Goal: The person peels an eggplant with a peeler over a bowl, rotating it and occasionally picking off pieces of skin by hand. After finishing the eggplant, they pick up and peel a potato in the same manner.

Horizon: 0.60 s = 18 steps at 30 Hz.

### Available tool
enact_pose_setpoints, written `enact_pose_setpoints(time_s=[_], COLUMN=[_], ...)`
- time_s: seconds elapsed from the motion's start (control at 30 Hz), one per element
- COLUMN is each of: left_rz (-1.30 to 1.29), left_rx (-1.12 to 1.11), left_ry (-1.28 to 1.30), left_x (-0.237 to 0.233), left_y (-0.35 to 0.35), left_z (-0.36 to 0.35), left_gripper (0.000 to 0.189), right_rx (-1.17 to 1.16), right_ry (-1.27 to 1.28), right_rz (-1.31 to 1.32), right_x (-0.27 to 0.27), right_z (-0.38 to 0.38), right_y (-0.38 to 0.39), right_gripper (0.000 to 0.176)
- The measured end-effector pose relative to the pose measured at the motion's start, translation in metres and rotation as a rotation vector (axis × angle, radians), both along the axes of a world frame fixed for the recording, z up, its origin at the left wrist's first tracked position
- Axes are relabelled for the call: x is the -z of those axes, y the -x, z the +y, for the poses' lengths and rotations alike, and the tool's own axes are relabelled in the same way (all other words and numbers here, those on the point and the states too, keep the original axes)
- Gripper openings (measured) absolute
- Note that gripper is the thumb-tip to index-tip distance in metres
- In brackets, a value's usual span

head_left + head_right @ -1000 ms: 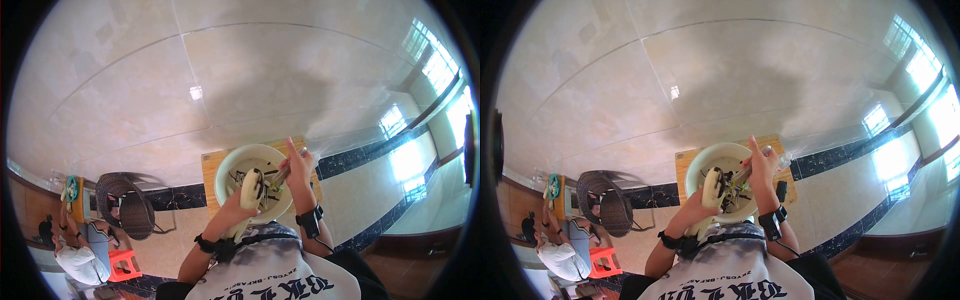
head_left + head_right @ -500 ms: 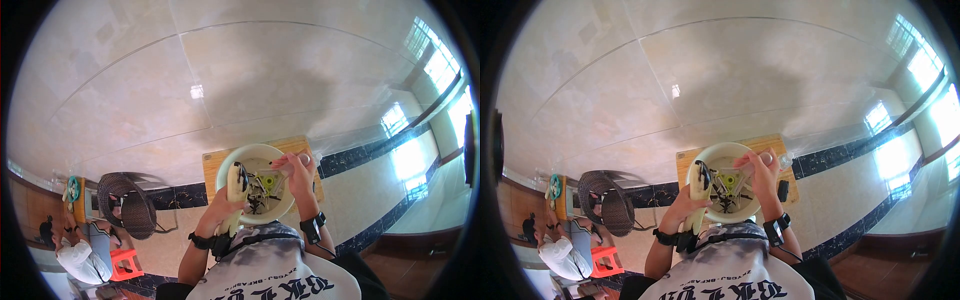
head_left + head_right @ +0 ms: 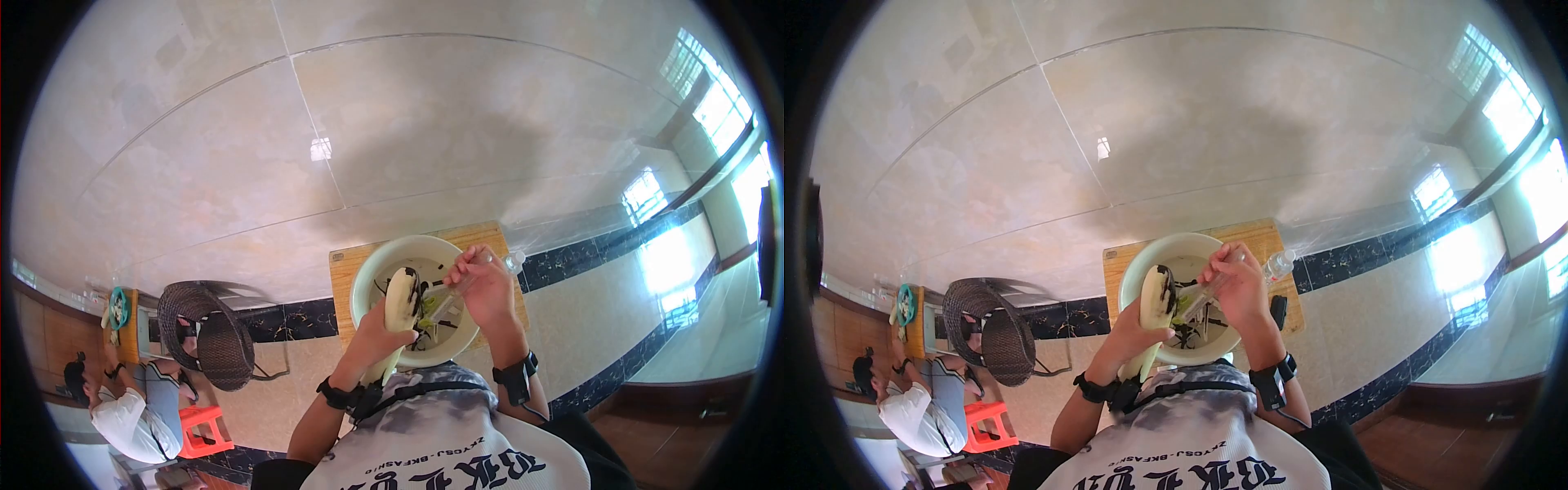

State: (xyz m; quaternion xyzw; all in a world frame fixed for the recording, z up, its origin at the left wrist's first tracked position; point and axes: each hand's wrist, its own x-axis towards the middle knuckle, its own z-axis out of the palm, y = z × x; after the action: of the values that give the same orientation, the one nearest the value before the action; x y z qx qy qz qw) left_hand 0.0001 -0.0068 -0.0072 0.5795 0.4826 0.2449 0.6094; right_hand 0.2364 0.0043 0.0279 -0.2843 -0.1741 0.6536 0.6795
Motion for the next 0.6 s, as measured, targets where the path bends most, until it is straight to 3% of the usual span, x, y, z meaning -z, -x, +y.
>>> enact_pose_setpoints(time_s=[0.2, 0.43, 0.6], left_rz=[0.027, -0.097, -0.108], left_rx=[0.0, 0.092, 0.114], left_ry=[0.009, 0.195, 0.142], left_x=[-0.008, -0.027, -0.029], left_y=[0.002, -0.006, -0.009], left_z=[0.001, 0.0, 0.0], left_gripper=[0.076, 0.073, 0.069], right_rx=[-0.048, 0.165, 0.269], right_ry=[-0.1, -0.111, -0.07], right_rz=[-0.132, -0.214, -0.298], right_x=[-0.008, 0.0, -0.011], right_z=[-0.007, 0.005, 0.009], right_y=[-0.003, 0.013, 0.025], right_gripper=[0.013, 0.014, 0.018])
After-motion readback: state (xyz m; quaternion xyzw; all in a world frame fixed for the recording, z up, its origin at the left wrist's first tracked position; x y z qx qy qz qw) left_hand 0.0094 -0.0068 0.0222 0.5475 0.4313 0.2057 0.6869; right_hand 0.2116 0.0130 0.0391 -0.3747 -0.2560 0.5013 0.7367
